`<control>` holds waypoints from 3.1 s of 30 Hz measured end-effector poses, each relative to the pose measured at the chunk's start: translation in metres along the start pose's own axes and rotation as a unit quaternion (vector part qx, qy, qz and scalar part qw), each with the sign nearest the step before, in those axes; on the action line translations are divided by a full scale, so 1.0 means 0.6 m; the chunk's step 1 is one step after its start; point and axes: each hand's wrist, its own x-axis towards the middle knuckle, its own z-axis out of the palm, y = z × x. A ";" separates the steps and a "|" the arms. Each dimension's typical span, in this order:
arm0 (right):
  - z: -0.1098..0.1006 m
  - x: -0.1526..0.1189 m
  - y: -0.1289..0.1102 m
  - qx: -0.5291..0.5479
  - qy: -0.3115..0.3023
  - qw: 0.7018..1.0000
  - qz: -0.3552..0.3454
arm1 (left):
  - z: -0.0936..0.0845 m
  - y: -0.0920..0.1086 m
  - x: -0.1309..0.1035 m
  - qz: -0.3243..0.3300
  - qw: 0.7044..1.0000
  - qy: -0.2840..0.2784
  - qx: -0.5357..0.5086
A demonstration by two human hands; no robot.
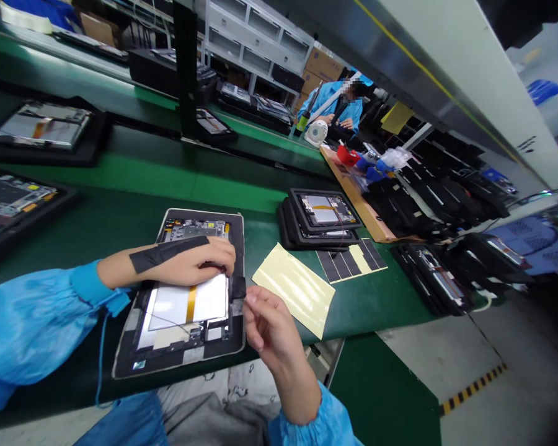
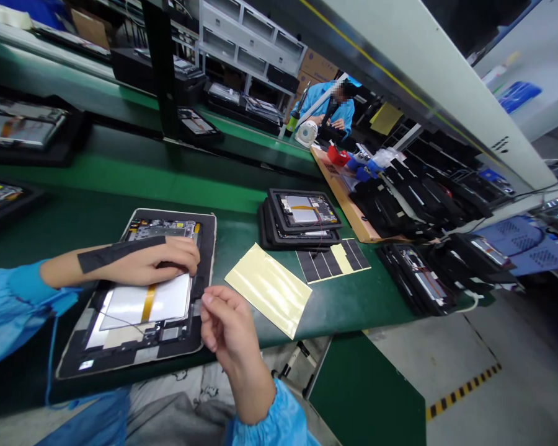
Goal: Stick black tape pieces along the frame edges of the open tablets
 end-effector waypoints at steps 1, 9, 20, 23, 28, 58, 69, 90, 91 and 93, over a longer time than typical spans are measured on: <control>0.001 0.003 -0.003 0.001 -0.005 1.000 0.018 | 0.001 0.000 -0.001 0.003 1.000 0.001 0.001; 0.012 0.028 -0.009 -0.014 0.019 0.998 0.061 | 0.010 -0.008 -0.016 -0.008 0.999 0.048 -0.016; 0.030 0.020 -0.015 -0.070 0.058 0.996 0.018 | 0.009 -0.007 -0.015 0.000 0.998 0.044 -0.035; 0.039 0.018 -0.025 -0.080 0.042 0.996 0.012 | 0.010 -0.005 -0.013 -0.011 0.998 0.050 -0.042; 0.036 0.027 -0.029 -0.105 0.039 0.993 0.034 | 0.011 -0.005 -0.012 -0.017 0.997 0.057 -0.053; 0.026 0.026 -0.025 -0.128 0.070 0.988 0.051 | 0.015 -0.013 -0.011 0.013 0.996 0.058 -0.073; 0.026 0.019 -0.021 -0.125 0.084 0.987 0.050 | 0.003 -0.011 -0.016 -0.001 0.998 0.016 -0.065; 0.009 0.005 -0.026 -0.067 0.042 0.993 0.090 | 0.006 0.006 -0.028 0.031 0.998 -0.008 0.050; 0.009 0.005 -0.027 -0.067 0.040 0.993 0.090 | 0.008 0.006 -0.027 0.036 0.998 -0.007 0.055; 0.008 0.006 -0.027 -0.069 0.038 0.993 0.089 | 0.010 0.006 -0.025 0.044 0.997 -0.015 0.065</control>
